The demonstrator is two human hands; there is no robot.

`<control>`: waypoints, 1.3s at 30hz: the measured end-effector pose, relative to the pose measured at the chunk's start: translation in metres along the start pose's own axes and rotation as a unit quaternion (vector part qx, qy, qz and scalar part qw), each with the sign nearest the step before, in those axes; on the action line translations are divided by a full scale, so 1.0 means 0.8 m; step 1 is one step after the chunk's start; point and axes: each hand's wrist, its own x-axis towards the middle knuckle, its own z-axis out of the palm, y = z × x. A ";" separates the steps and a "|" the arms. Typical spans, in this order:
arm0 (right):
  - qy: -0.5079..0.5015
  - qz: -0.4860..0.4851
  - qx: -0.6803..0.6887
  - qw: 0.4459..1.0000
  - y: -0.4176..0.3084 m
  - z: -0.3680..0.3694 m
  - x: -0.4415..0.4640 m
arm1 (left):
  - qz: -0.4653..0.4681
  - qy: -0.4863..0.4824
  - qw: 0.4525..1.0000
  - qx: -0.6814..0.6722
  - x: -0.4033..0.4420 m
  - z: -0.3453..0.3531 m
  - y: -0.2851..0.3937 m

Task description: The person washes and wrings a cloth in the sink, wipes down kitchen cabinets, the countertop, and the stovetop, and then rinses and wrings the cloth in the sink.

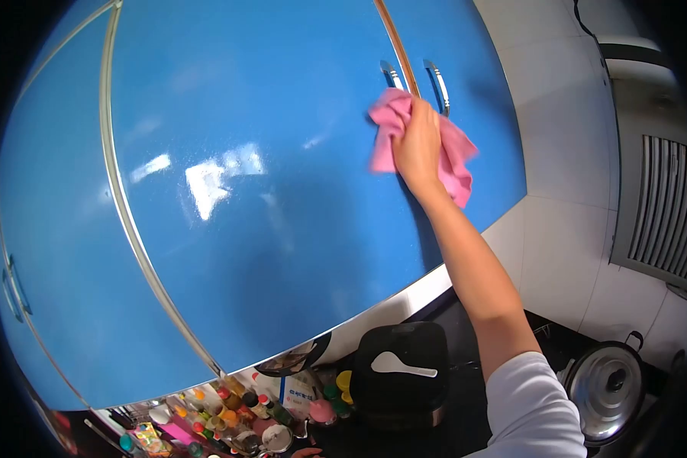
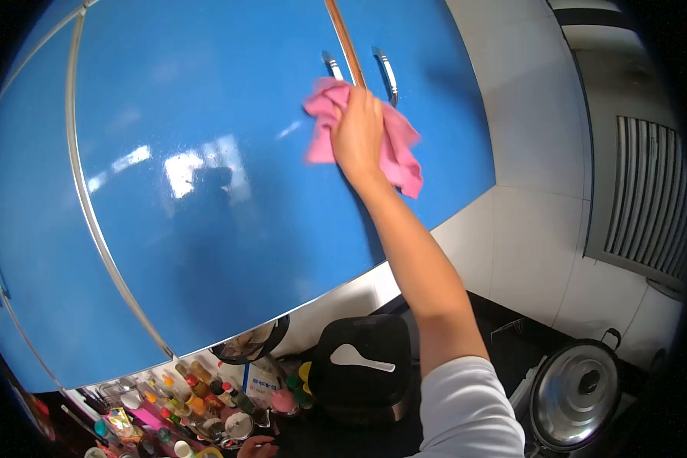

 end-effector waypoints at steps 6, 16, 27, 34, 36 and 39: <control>0.050 0.045 -0.076 0.995 -0.011 0.038 0.070 | -0.011 0.003 1.000 -0.005 -0.002 0.019 0.006; -0.129 0.040 0.023 0.991 0.004 0.037 0.132 | -0.055 0.049 0.997 -0.038 -0.016 0.018 -0.004; 0.071 0.134 0.021 0.988 0.026 -0.068 -0.076 | -0.033 -0.027 0.998 0.056 -0.004 0.035 0.015; 0.064 0.042 -0.280 0.957 0.126 -0.022 0.073 | -0.125 0.182 0.965 0.144 0.017 0.049 -0.041; 0.060 0.044 -0.256 0.964 0.116 0.010 0.130 | -0.098 0.180 0.969 0.140 0.052 0.042 -0.079; -0.066 0.123 -0.278 0.950 0.096 0.019 0.143 | -0.062 0.204 0.961 0.178 0.136 0.024 -0.156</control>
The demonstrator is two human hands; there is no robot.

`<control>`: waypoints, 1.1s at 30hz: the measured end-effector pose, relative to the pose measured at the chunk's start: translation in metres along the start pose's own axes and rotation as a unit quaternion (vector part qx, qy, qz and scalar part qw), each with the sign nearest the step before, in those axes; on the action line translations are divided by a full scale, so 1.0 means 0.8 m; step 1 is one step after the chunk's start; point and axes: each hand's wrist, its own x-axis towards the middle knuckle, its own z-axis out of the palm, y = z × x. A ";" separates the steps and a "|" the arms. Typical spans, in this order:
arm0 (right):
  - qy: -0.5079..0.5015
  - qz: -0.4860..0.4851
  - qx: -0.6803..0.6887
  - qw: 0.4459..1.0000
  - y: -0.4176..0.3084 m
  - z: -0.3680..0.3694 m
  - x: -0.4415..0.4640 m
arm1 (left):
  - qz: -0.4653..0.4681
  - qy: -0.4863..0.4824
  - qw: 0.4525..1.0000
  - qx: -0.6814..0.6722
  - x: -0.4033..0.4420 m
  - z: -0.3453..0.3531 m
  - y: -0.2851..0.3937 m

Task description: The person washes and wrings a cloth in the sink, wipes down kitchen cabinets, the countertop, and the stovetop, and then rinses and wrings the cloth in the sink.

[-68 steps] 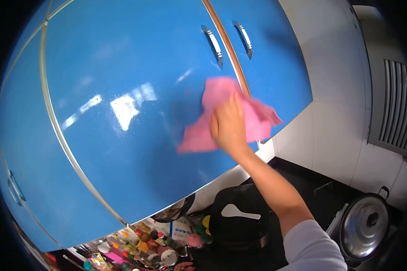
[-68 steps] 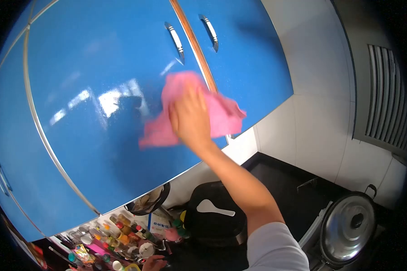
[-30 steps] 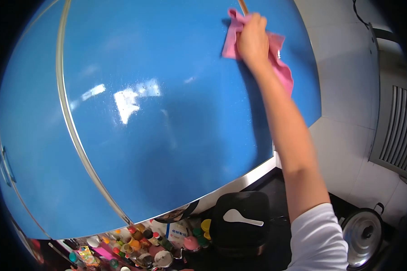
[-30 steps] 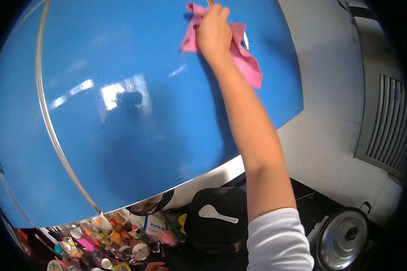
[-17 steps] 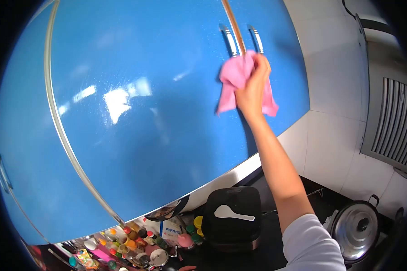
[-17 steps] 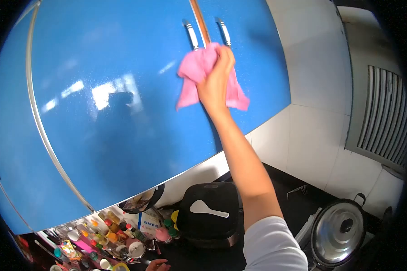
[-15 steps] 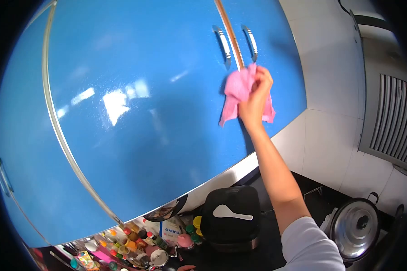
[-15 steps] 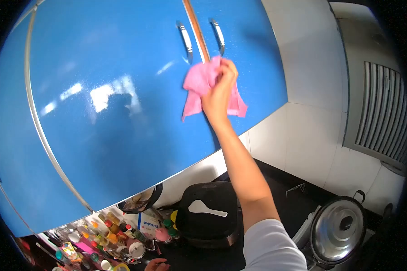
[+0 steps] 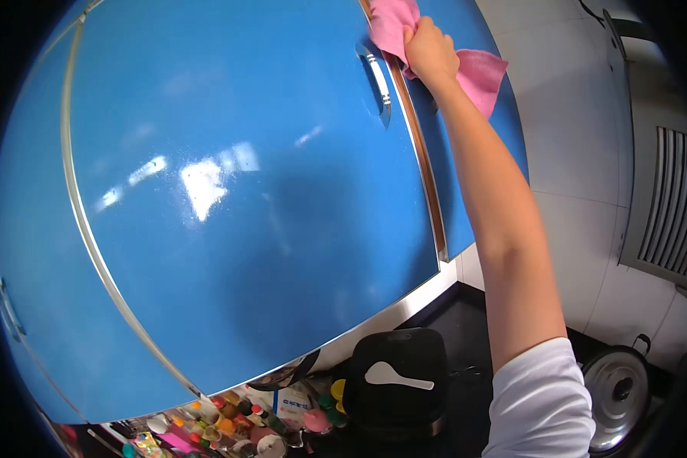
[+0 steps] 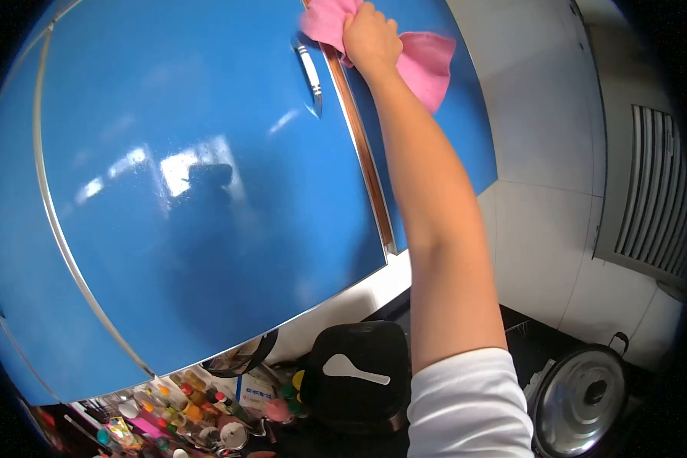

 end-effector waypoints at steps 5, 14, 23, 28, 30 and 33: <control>-0.021 -0.039 0.058 0.997 0.018 0.006 -0.031 | 0.073 0.155 0.967 0.190 0.159 0.100 -0.166; -0.107 -0.101 -0.049 0.988 0.016 -0.009 -0.026 | 0.081 0.398 0.805 0.433 0.244 0.113 -0.251; -0.071 -0.079 -0.018 0.994 0.027 -0.003 -0.031 | 0.146 0.341 0.908 0.195 0.197 0.171 -0.171; -0.097 -0.097 -0.044 0.990 0.037 -0.021 -0.071 | 0.112 0.054 0.992 0.013 0.098 0.080 -0.066; -0.133 -0.102 -0.075 0.983 0.053 -0.018 -0.097 | 0.078 -0.066 0.992 -0.077 0.033 0.023 -0.003; -0.124 -0.096 -0.025 0.987 0.074 -0.026 -0.154 | 0.036 -0.201 0.966 -0.157 -0.062 -0.039 0.059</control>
